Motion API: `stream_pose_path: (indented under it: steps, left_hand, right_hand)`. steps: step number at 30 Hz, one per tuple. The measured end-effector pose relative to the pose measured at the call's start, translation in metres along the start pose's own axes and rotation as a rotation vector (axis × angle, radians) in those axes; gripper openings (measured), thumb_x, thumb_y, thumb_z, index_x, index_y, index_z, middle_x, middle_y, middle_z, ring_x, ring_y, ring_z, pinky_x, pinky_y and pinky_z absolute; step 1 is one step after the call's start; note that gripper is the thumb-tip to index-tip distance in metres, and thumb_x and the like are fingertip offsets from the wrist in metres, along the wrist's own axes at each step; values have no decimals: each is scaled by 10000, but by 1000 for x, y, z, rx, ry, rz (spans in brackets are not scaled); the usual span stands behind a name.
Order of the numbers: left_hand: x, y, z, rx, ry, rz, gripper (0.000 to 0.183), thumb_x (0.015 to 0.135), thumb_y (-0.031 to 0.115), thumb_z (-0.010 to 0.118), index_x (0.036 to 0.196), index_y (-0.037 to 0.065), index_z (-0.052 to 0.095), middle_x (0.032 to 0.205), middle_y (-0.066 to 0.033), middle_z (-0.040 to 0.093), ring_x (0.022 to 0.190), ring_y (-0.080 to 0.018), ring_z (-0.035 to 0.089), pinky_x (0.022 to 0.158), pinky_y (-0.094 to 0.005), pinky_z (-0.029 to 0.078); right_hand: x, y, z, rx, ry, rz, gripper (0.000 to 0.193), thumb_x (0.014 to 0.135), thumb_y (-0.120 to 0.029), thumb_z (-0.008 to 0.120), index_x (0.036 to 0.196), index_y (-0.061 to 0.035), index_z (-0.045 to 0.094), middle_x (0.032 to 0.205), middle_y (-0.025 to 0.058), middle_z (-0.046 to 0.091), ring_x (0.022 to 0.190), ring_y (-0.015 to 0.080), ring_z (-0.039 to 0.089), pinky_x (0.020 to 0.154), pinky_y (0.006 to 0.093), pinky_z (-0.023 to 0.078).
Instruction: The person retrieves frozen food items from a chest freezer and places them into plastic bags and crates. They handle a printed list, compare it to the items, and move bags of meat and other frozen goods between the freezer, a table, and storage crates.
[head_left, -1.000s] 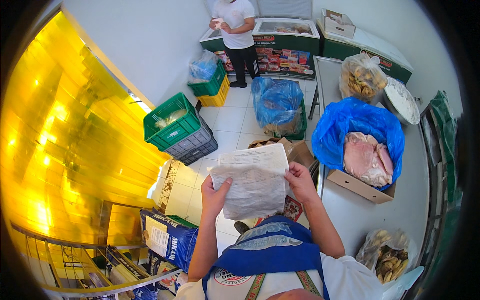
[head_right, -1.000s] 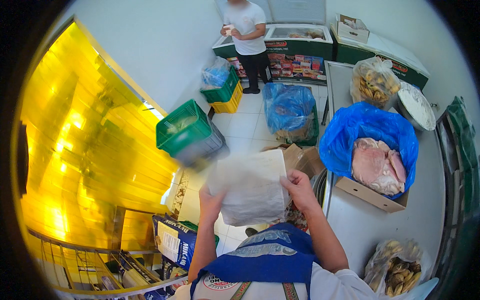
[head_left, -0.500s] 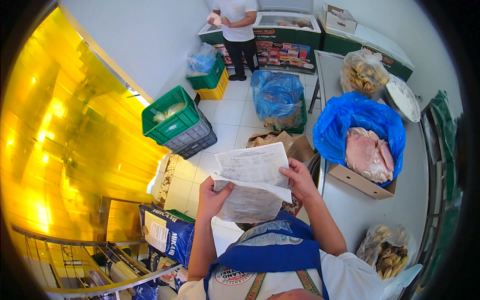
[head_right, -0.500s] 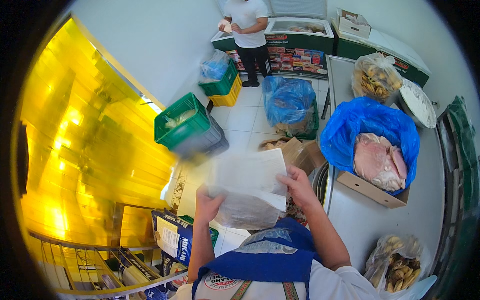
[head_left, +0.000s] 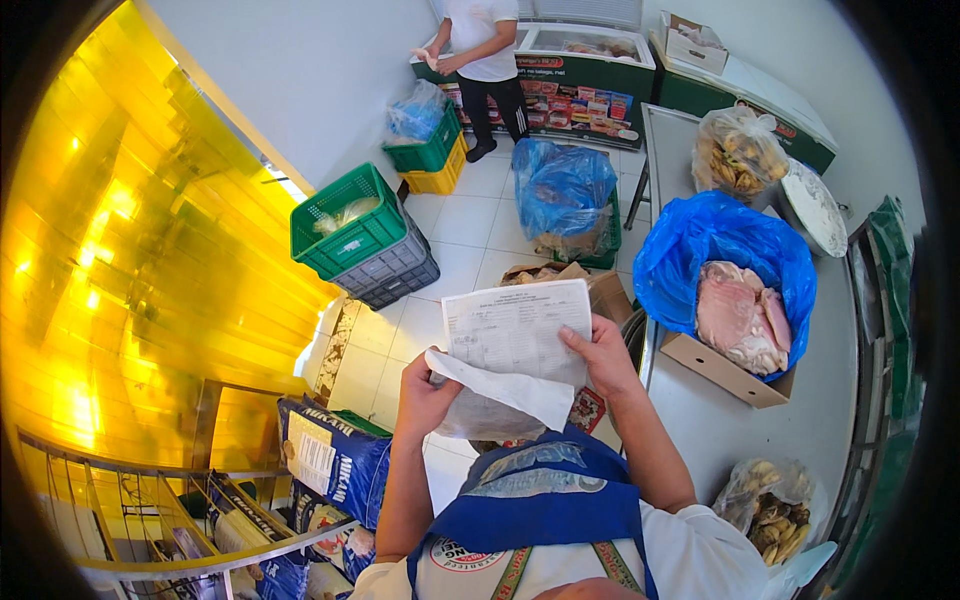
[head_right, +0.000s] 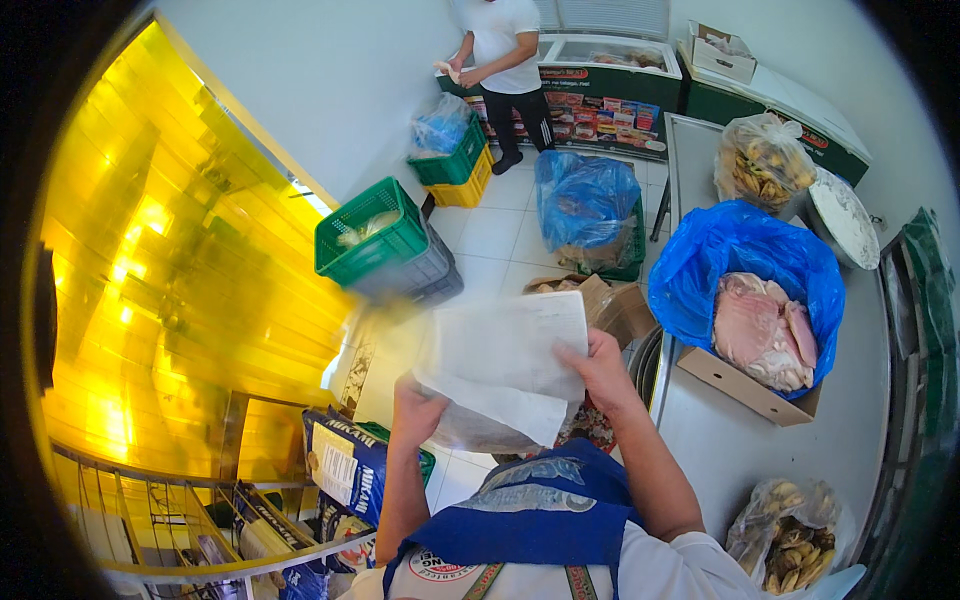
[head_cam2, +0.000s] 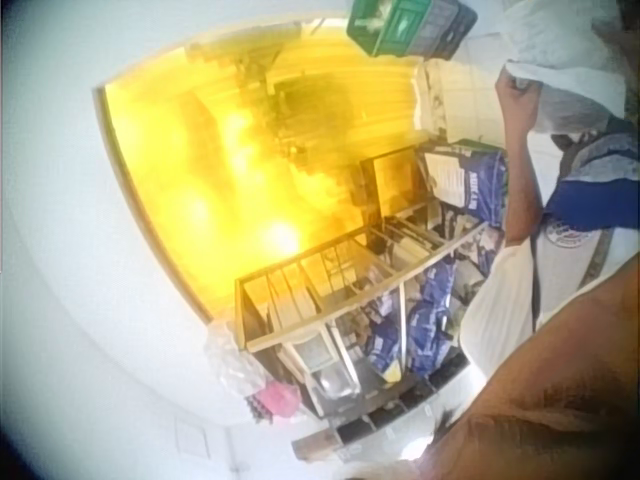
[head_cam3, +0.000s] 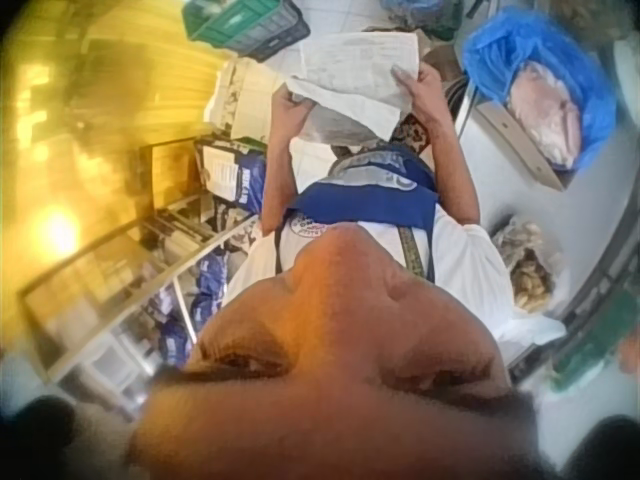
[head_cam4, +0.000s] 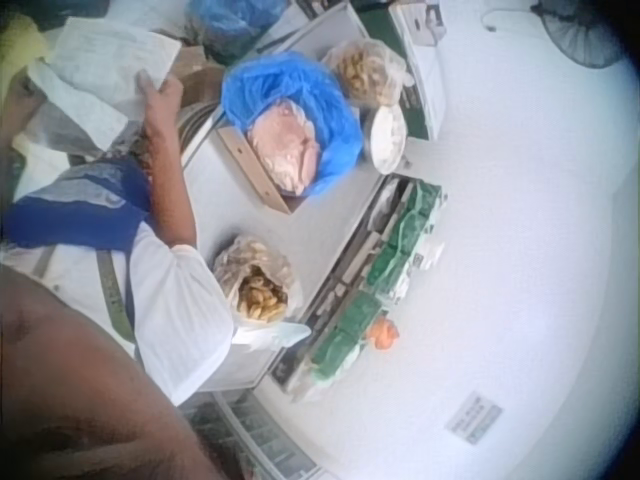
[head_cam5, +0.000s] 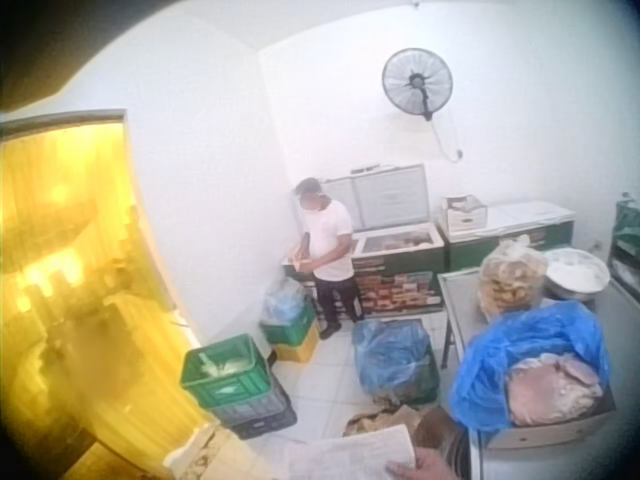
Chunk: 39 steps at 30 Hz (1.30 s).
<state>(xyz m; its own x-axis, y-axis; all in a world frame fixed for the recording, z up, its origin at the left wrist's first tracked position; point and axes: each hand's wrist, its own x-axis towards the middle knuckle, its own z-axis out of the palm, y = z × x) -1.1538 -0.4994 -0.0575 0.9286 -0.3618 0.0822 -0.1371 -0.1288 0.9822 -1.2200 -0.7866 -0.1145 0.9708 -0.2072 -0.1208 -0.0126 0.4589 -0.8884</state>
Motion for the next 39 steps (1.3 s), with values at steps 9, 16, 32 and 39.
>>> stream_pose_path:
  steps: [9, 16, 32, 39]
  left_hand:
    - [-4, 9, -5, 17, 89, -8, 227, 860, -49, 723, 1081, 3, 722, 1011, -58, 767, 931, -144, 697, 872, -301, 532]
    - [-3, 12, -4, -33, 107, -35, 178, 917, 7, 730, 1094, -10, 718, 1000, -66, 766, 910, -127, 698, 826, -292, 543]
    - [-5, 12, -4, -29, 125, -18, 145, 912, -2, 732, 1055, 7, 751, 1004, -67, 780, 913, -140, 707, 843, -299, 540]
    - [-8, 13, -3, -55, 128, -8, 136, 907, -5, 725, 1040, 8, 752, 1000, -59, 778, 900, -136, 705, 840, -298, 538]
  right_hand:
    - [5, -21, 7, -26, 118, -135, 286, 987, -99, 715, 1254, 3, 705, 1157, 79, 759, 996, 138, 701, 908, 301, 542]
    - [6, -22, 8, -6, 125, -170, 278, 986, -94, 718, 1247, 2, 707, 1149, 79, 762, 991, 138, 704, 899, 299, 545]
    - [4, -21, 8, -10, 152, -191, 275, 986, -111, 726, 1235, 5, 705, 1145, 79, 766, 981, 133, 711, 899, 294, 548]
    - [3, -22, 7, 22, 137, -177, 287, 984, -109, 725, 1247, 5, 699, 1154, 81, 763, 997, 137, 710, 913, 298, 544]
